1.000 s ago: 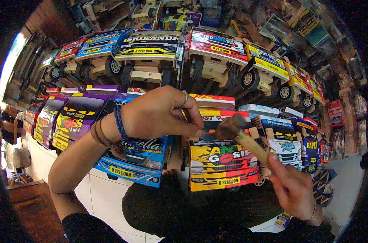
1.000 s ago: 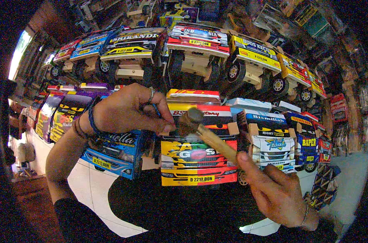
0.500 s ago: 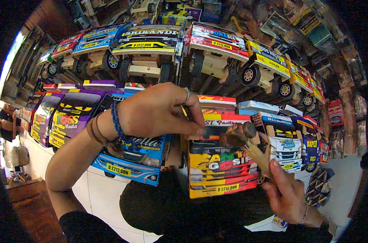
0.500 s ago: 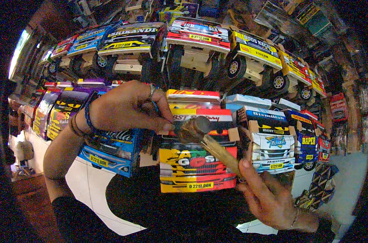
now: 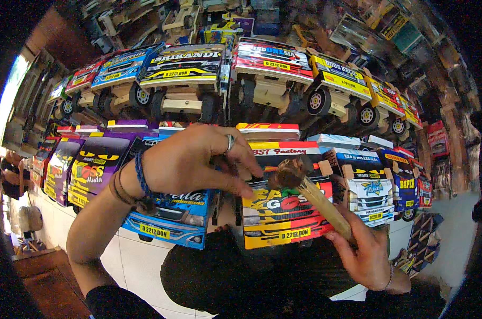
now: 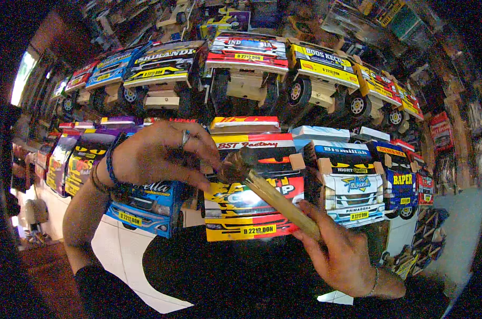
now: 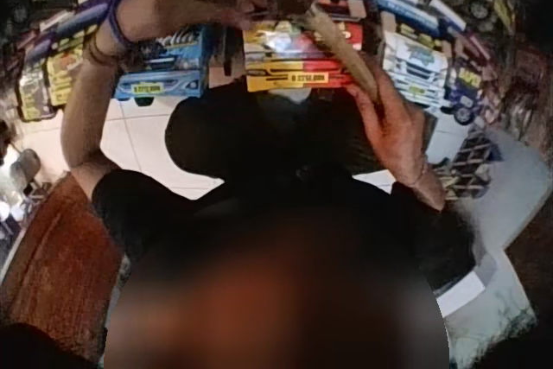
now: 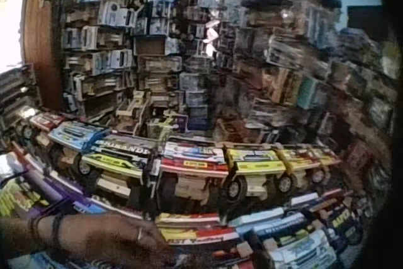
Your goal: The person assembles wooden toy trucks by inserting small wooden pegs into pre-drilled holes using a hammer. They repeatedly pick up pegs from a box, position them on the truck bodies, and tap them in place. The process is repeated for multiple trucks.
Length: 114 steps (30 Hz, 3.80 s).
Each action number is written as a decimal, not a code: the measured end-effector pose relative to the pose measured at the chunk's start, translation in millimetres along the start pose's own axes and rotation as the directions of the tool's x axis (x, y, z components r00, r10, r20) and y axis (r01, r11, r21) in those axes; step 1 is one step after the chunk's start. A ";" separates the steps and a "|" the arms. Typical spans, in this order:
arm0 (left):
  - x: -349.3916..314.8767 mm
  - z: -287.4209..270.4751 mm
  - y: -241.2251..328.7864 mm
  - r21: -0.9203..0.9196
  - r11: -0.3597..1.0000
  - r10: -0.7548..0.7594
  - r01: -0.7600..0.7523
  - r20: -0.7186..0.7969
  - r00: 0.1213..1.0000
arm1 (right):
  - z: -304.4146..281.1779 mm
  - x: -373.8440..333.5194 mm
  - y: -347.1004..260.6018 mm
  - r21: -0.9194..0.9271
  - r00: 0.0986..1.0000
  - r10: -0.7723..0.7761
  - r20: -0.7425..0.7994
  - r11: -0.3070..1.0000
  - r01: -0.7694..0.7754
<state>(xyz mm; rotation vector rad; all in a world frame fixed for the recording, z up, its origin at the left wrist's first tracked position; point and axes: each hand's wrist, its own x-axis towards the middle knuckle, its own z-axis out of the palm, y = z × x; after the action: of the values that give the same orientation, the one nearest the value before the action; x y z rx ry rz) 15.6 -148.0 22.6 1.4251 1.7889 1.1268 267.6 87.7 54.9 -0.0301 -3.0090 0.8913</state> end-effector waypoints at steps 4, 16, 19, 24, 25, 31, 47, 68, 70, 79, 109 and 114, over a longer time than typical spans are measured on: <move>3.4 0.1 -0.7 0.010 0.990 0.140 -0.139 -0.015 0.990 | 1.2 -3.0 0.3 0.012 1.000 0.023 -0.018 1.000 -0.022; 2.8 -1.1 -0.4 0.022 0.998 0.054 -0.055 0.031 0.998 | 3.5 -1.9 0.7 0.087 0.996 0.079 -0.051 0.993 -0.074; 3.1 -0.6 -0.9 0.014 0.997 0.070 -0.070 0.033 0.997 | 2.2 -2.9 1.1 0.089 0.994 0.100 -0.032 0.991 -0.097; 1.5 0.4 1.7 0.033 0.998 0.053 -0.054 0.051 0.997 | 2.5 -1.2 1.7 0.092 0.994 0.104 -0.026 0.991 -0.102; 1.1 0.8 2.6 0.046 0.997 0.056 -0.058 0.049 0.997 | 2.9 -0.5 1.3 0.085 0.995 0.101 -0.022 0.991 -0.098; 2.2 1.2 4.7 0.100 0.986 0.126 -0.130 0.047 0.991 | -3.6 1.9 -4.0 0.081 0.984 0.165 0.063 0.982 -0.170; -1.9 4.3 1.5 0.096 0.967 0.233 -0.234 0.023 0.972 | -23.6 -2.0 3.2 -0.100 0.987 -0.156 0.039 0.982 0.159; -2.7 2.5 -4.1 0.183 0.938 0.295 -0.293 0.017 0.955 | -21.6 -18.3 1.4 -0.595 0.961 -0.200 0.190 0.756 0.275; -2.4 2.5 -4.7 0.167 0.946 0.277 -0.277 0.020 0.961 | -18.7 -19.1 1.7 -0.595 0.973 -0.190 0.134 0.769 0.232; -3.9 3.1 -3.6 0.152 0.947 0.283 -0.284 0.027 0.959 | -26.9 -11.9 -5.2 -0.395 0.985 -0.145 0.096 0.903 0.171; -7.1 3.6 -4.9 0.236 0.932 0.280 -0.275 0.013 0.960 | -36.3 -5.3 -0.4 -0.382 0.983 -0.120 0.136 0.909 0.164; -6.1 5.5 -6.0 0.209 0.929 0.311 -0.306 0.013 0.950 | -39.8 0.0 -2.7 -0.317 0.981 -0.123 0.147 0.934 0.165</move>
<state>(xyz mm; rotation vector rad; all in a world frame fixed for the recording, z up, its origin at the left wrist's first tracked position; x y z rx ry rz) 19.0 -152.9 14.3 1.8794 1.7807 1.1326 267.9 107.1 89.7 0.2528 -3.1864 0.3861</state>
